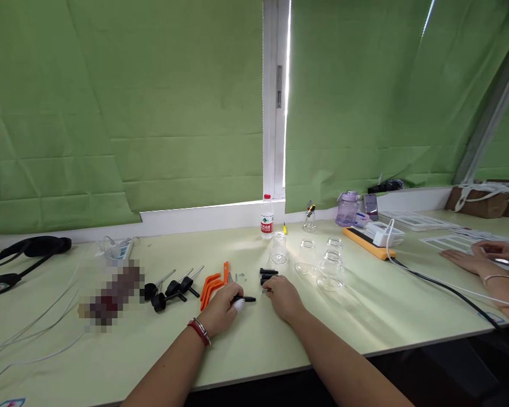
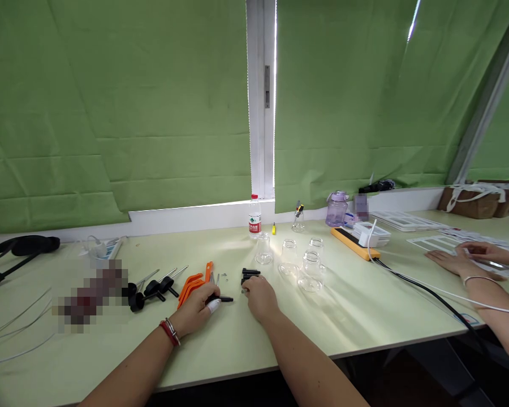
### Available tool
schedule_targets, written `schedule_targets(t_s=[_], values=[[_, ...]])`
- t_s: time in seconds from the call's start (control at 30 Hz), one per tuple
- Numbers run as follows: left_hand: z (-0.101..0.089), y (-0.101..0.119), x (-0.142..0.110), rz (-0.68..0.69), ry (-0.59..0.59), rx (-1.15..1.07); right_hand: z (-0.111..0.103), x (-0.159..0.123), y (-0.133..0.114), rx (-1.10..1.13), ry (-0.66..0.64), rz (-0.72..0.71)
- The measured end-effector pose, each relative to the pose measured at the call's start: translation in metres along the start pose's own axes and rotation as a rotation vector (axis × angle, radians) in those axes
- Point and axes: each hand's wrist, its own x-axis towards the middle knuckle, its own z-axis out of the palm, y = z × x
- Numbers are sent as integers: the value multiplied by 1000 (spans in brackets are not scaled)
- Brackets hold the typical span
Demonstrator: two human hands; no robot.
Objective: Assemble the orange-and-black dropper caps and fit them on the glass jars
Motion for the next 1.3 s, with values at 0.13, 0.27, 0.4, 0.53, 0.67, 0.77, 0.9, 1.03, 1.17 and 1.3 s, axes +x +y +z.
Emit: schedule_targets(t_s=[0.13, 0.27, 0.4, 0.53, 0.67, 0.77, 0.9, 1.03, 1.17, 1.3], values=[[0, -1, 0, -16, 14, -94, 1, -1, -6, -4, -46, -78], [0, -1, -1, -93, 15, -215, 3, -1, -12, -10, -95, -163], [-3, 2, -1, -126, 44, -274, 5, -1, -14, -44, -124, -249], [-4, 4, 1, -136, 45, -317, 6, 0, -12, -29, -139, -260], [-3, 3, 1, -133, 30, -370, 8, 3, -7, 56, -134, -230], [-2, 4, 1, -133, 17, -399, 8, 4, -3, 143, -114, -188], [-1, 4, 0, -162, -47, -437, 6, 5, 0, 271, -98, -119], [3, 0, -1, -178, -159, -482, 1, 4, -1, 400, -132, -41], [4, -3, -1, -157, -236, -535, 0, 3, -1, 483, -160, -34], [4, -3, -1, -129, -184, -535, 0, 2, 0, 502, -168, -44]])
